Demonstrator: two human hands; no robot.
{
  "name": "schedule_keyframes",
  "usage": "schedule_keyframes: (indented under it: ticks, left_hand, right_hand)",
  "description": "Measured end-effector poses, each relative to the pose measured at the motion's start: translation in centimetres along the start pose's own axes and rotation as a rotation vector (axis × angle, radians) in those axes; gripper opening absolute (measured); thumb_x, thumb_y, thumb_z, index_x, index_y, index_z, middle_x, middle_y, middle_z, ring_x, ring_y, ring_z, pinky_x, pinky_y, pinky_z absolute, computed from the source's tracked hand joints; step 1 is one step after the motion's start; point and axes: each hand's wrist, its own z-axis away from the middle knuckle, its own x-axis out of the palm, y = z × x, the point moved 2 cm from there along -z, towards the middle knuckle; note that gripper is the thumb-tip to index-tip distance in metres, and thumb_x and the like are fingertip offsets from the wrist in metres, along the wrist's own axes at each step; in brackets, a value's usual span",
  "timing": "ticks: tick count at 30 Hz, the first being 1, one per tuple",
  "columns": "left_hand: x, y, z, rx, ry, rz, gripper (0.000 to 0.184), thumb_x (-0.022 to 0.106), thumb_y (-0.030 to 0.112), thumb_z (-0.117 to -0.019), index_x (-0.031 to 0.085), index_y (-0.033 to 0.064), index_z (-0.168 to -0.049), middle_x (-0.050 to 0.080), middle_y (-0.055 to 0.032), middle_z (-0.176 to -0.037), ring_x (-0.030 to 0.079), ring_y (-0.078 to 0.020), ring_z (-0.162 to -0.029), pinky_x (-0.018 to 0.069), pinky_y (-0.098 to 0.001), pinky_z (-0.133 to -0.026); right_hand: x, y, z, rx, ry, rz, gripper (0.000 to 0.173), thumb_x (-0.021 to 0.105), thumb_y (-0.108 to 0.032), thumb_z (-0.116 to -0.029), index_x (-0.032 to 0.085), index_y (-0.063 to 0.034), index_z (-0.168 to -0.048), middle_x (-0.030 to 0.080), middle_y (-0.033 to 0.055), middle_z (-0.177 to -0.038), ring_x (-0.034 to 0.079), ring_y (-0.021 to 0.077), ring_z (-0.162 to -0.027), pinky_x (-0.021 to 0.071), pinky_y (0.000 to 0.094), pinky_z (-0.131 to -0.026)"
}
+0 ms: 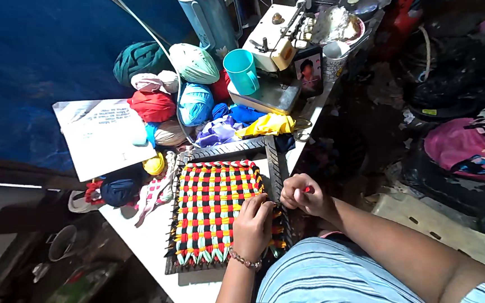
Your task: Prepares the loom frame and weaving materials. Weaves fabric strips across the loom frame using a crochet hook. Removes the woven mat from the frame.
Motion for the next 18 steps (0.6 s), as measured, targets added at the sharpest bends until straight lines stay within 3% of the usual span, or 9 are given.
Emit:
schedule_keyframes:
  ticks: [4, 13, 15, 18]
  left_hand:
    - [-0.1, 0.1, -0.1, 0.017, 0.002, -0.028, 0.018, 0.060, 0.020, -0.0948, 0.078, 0.0169, -0.091, 0.076, -0.0073, -0.106, 0.073, -0.0242, -0.100, 0.0605, -0.0327, -0.082]
    - [-0.2, 0.0, 0.0, 0.036, 0.048, -0.014, 0.018, 0.060, 0.021, -0.0962, 0.077, 0.0173, -0.092, 0.076, -0.0076, -0.106, 0.072, -0.0229, -0.101, 0.0600, -0.0309, -0.082]
    - [-0.2, -0.1, 0.0, 0.030, 0.046, -0.014, 0.018, 0.060, 0.021, -0.0964, 0.077, 0.0176, -0.093, 0.076, -0.0075, -0.106, 0.072, -0.0231, -0.101, 0.0601, -0.0313, -0.083]
    - [0.0, -0.1, 0.0, 0.018, 0.036, -0.006, 0.019, 0.060, 0.022, -0.0970, 0.077, 0.0156, -0.093, 0.076, -0.0085, -0.107, 0.073, -0.0246, -0.102, 0.0604, -0.0338, -0.084]
  right_hand:
    - [1.0, -1.2, -0.3, 0.031, -0.051, 0.130, 0.048, 0.049, -0.046, -0.1068, 0.044, -0.0168, -0.070, 0.039, -0.0106, -0.058, 0.041, -0.0050, -0.054, 0.0347, 0.0147, -0.053]
    - [3.1, -2.8, -2.5, 0.304, 0.217, 0.088, 0.038, 0.045, -0.028, -0.1037, 0.047, -0.0256, -0.066, 0.036, -0.0189, -0.054, 0.036, -0.0077, -0.049, 0.0317, 0.0141, -0.050]
    - [2.9, -2.7, -2.6, 0.297, 0.172, 0.090, 0.037, 0.046, -0.030, -0.1038, 0.047, -0.0248, -0.067, 0.036, -0.0184, -0.054, 0.037, -0.0074, -0.050, 0.0321, 0.0143, -0.051]
    - [1.3, -2.1, -1.5, 0.167, 0.113, 0.042, 0.043, 0.051, -0.049, -0.1047, 0.051, -0.0242, -0.069, 0.040, -0.0171, -0.057, 0.042, -0.0064, -0.053, 0.0372, 0.0145, -0.053]
